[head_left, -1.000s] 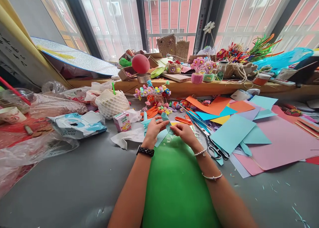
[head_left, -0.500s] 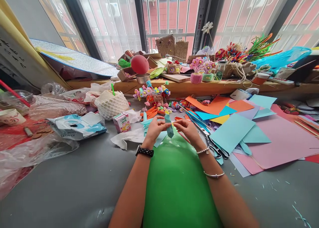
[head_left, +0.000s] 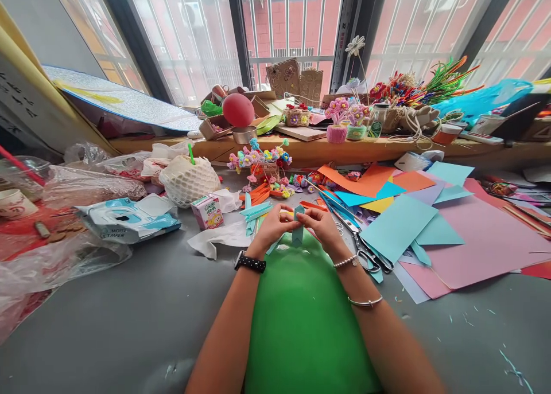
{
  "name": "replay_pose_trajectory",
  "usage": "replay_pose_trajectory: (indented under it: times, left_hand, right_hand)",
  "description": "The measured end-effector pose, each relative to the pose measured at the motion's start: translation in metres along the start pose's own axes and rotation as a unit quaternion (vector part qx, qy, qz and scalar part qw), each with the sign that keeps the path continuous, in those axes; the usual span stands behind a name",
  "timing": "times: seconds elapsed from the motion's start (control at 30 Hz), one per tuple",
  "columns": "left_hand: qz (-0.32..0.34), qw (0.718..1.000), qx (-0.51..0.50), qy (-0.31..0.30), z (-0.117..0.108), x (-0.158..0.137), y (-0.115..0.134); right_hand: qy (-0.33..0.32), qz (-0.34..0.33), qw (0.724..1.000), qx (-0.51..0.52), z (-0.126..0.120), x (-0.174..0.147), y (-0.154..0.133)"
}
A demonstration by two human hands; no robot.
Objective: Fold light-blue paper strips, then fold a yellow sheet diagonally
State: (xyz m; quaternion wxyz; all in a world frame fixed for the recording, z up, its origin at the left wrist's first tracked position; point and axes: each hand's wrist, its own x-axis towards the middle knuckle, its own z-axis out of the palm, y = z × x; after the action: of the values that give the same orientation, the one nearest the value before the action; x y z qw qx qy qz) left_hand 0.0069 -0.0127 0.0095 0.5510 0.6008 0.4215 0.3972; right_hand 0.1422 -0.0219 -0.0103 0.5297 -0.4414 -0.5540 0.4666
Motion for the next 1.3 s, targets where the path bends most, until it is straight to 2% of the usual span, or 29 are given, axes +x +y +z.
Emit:
replay_pose_trajectory:
  times: [0.2,0.37,0.5,0.67,0.77,0.87,0.93,1.03,1.2,1.3]
  left_hand:
    - [0.003,1.0,-0.005,-0.009,0.0,-0.001,0.002]
    - [0.004,1.0,-0.007,-0.016,-0.002,-0.002,-0.001]
    - [0.004,1.0,-0.015,-0.021,-0.002,-0.002,-0.003]
    - [-0.01,0.999,-0.031,-0.021,-0.001,-0.002,-0.002]
    - [-0.016,0.999,-0.034,-0.021,-0.001,-0.001,-0.002]
    - [-0.013,0.999,-0.029,-0.019,-0.001,-0.001,-0.004]
    - [-0.009,0.999,-0.019,-0.025,-0.002,-0.002,-0.005]
    - [-0.008,0.999,-0.001,-0.046,-0.003,-0.003,-0.006]
    - [-0.007,0.999,0.005,-0.038,-0.001,-0.003,-0.005]
    - [-0.025,0.997,-0.013,-0.072,0.001,-0.003,-0.003]
  right_hand:
    - [0.0,0.012,0.999,0.044,0.002,0.0,0.002]
    - [-0.022,0.013,0.999,0.026,0.0,0.0,0.002]
    - [0.0,-0.041,0.995,-0.086,-0.001,-0.001,-0.002]
    - [0.08,-0.131,0.961,-0.232,0.003,-0.004,-0.006]
    - [0.094,-0.148,0.946,-0.274,0.004,-0.004,-0.005]
    - [0.074,-0.124,0.959,-0.242,0.0,-0.002,-0.005]
    - [0.024,-0.092,0.975,-0.198,-0.004,-0.001,-0.005]
    - [-0.033,-0.061,0.984,-0.163,-0.008,0.0,-0.006]
    - [0.012,-0.016,0.995,-0.096,-0.006,-0.001,-0.005]
    - [0.034,-0.009,0.998,-0.048,-0.004,-0.001,-0.005]
